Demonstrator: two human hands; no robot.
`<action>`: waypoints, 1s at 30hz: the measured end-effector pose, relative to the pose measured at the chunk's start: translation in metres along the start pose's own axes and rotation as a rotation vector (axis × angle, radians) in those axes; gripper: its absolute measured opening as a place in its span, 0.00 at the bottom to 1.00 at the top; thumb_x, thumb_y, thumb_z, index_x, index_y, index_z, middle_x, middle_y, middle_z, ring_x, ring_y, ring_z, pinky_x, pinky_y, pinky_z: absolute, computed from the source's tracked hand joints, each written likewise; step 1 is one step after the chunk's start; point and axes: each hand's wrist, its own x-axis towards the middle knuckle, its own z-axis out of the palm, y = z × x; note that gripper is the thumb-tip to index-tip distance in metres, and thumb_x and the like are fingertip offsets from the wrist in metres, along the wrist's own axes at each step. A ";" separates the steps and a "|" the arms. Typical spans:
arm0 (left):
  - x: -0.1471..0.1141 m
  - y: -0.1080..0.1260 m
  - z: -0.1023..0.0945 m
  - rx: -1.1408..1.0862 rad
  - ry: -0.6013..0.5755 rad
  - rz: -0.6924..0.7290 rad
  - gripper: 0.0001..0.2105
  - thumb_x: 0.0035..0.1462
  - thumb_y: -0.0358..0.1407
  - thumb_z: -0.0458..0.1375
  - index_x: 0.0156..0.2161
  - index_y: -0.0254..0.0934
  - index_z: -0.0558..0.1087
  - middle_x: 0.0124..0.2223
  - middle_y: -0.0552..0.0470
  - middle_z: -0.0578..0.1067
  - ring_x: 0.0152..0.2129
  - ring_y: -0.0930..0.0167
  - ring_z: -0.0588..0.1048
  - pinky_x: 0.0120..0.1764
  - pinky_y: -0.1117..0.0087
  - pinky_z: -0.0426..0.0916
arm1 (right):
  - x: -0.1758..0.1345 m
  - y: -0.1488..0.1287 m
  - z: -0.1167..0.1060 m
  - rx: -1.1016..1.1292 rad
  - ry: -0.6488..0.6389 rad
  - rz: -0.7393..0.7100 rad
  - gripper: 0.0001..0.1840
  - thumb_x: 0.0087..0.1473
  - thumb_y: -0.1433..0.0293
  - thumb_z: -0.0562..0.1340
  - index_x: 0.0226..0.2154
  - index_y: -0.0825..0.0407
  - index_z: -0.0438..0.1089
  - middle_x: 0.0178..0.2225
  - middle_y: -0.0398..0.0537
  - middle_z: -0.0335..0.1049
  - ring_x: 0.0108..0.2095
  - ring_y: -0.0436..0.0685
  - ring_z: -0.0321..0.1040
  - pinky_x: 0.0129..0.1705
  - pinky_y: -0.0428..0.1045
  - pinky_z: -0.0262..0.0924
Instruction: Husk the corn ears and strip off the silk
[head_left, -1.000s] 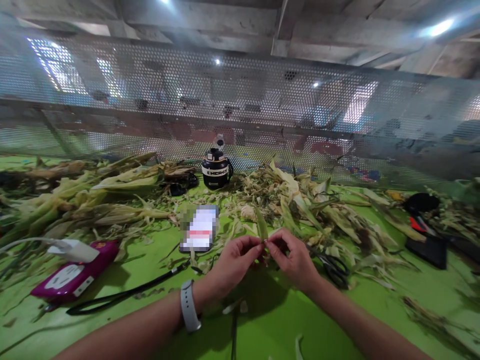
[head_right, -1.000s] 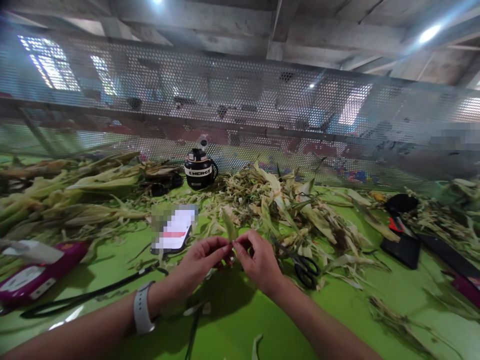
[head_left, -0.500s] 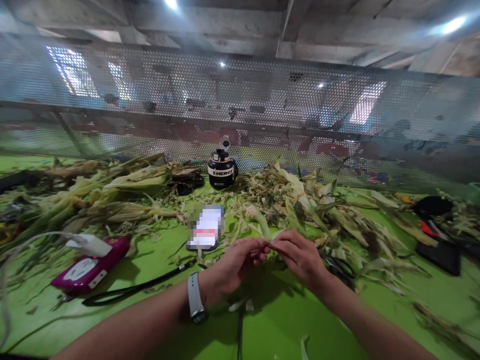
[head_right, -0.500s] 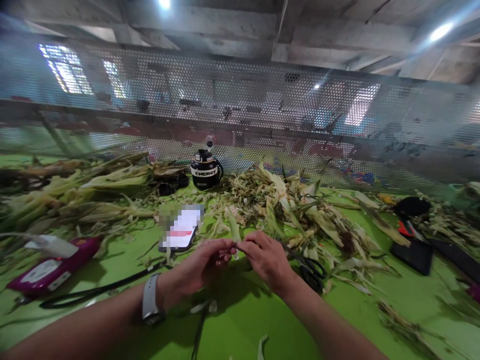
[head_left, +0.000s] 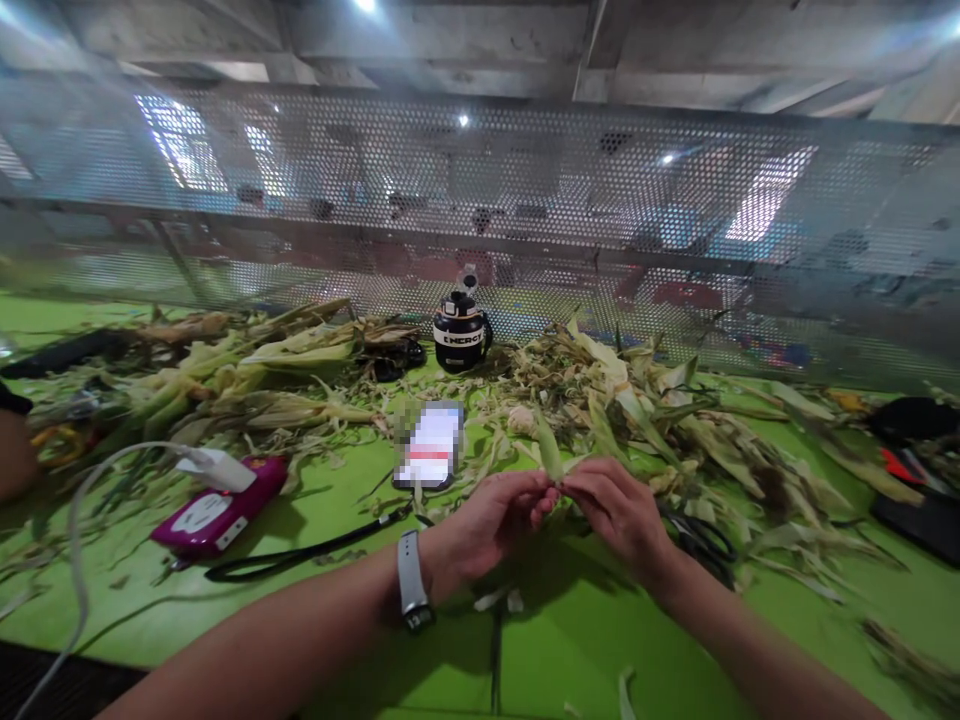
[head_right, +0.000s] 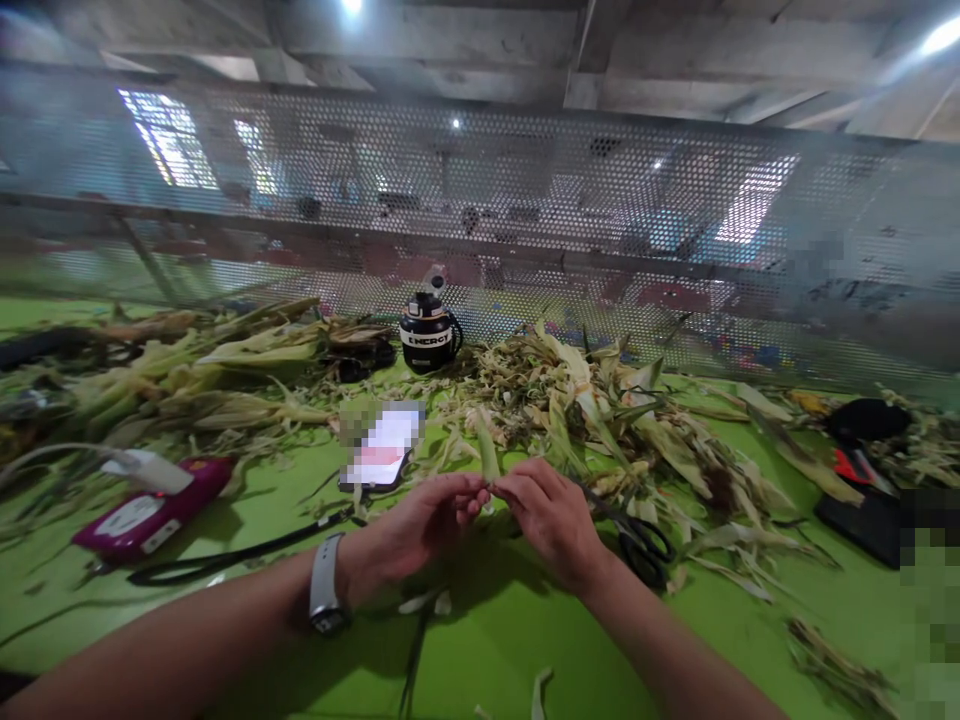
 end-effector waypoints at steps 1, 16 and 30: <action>-0.001 0.000 0.000 -0.007 -0.005 -0.018 0.05 0.53 0.25 0.58 0.27 0.29 0.71 0.24 0.53 0.71 0.19 0.82 0.68 0.25 0.83 0.64 | 0.000 0.000 0.000 0.006 0.003 0.011 0.08 0.59 0.70 0.57 0.37 0.46 0.71 0.32 0.48 0.71 0.33 0.54 0.69 0.35 0.49 0.66; -0.007 -0.009 -0.003 0.645 -0.061 0.453 0.12 0.48 0.42 0.63 0.31 0.33 0.73 0.27 0.52 0.72 0.22 0.75 0.69 0.27 0.74 0.65 | 0.004 -0.019 0.006 0.075 0.042 0.247 0.06 0.60 0.68 0.54 0.32 0.50 0.62 0.28 0.47 0.66 0.30 0.53 0.66 0.32 0.48 0.61; -0.009 -0.006 -0.002 0.709 -0.067 0.502 0.11 0.53 0.42 0.59 0.31 0.34 0.70 0.27 0.54 0.69 0.24 0.74 0.67 0.29 0.72 0.64 | 0.011 -0.018 -0.003 0.274 -0.137 0.431 0.11 0.61 0.61 0.52 0.33 0.51 0.60 0.26 0.44 0.66 0.25 0.50 0.63 0.27 0.46 0.58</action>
